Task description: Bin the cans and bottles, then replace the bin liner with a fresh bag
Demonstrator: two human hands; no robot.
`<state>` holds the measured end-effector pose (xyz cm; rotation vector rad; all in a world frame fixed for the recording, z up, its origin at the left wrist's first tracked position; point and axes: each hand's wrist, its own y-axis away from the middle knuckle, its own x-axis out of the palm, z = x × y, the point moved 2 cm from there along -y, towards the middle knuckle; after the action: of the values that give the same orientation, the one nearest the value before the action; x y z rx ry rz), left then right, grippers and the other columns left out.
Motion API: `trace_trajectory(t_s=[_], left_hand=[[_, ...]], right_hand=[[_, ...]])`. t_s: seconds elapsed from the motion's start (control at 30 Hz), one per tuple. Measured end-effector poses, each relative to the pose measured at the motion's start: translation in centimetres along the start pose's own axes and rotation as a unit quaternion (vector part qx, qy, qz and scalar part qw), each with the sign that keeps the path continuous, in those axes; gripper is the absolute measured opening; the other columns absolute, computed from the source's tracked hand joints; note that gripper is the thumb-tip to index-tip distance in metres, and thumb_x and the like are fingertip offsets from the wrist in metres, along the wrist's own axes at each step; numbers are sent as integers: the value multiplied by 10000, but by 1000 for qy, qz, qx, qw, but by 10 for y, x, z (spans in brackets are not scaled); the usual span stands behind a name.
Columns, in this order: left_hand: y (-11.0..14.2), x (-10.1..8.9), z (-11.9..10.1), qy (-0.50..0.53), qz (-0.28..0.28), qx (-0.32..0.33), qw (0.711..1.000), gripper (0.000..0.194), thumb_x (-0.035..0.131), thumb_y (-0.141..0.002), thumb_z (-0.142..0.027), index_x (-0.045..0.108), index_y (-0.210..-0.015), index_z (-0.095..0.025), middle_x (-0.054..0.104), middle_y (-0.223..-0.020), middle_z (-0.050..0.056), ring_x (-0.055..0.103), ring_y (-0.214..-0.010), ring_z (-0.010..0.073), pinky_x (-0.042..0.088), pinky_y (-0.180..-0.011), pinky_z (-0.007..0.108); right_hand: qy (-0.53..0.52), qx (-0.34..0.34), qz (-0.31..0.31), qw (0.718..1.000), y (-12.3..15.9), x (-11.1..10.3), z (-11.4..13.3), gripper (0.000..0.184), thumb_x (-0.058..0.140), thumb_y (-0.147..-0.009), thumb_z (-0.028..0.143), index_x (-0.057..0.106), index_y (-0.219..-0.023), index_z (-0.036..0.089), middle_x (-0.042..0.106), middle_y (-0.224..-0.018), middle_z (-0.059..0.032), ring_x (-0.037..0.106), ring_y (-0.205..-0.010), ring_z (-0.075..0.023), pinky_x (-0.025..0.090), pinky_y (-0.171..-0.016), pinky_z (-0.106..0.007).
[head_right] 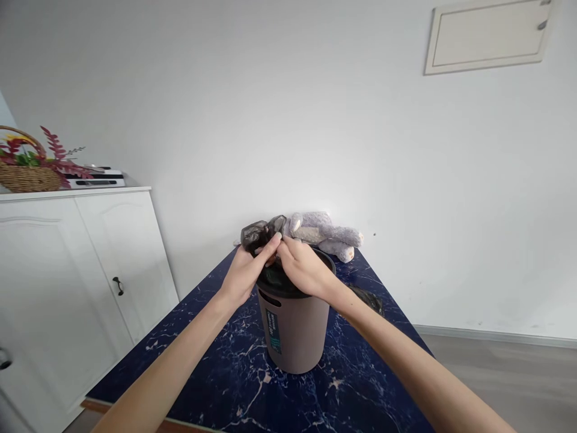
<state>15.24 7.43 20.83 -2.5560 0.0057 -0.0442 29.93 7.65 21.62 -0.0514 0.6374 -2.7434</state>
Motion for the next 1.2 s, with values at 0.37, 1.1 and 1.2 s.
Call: trace_trajectory(t_s=[0.37, 1.1, 1.2], left_hand=[[-2, -2, 8, 107, -27, -27, 994, 467, 848, -838, -585, 579, -750, -213, 425, -630, -60, 433, -582, 108, 442, -584, 260], [4, -26, -64, -440, 289, 270, 806, 255, 504, -949, -47, 561, -1022, -285, 442, -1491, 65, 330, -1476, 314, 446, -1184, 593], [9, -24, -66, -441, 276, 297, 801, 266, 502, -986, -66, 594, -1063, -303, 435, -1512, 48, 316, -1509, 313, 413, -1211, 593]], right_hand=[[-83, -19, 60, 995, 5, 0, 2, 486, 720, -900, 678, 591, -823, 215, 298, -703, 80, 259, -614, -110, 264, -555, -279], [252, -133, 173, 943, 11, 29, 9, 185, 631, -858, 273, 457, -798, 249, 509, -754, 25, 450, -709, -164, 353, -633, -327], [260, -136, 132, 947, 5, 25, 2, 175, 530, -892, 259, 425, -753, 252, 515, -743, 7, 450, -704, -171, 379, -645, -335]])
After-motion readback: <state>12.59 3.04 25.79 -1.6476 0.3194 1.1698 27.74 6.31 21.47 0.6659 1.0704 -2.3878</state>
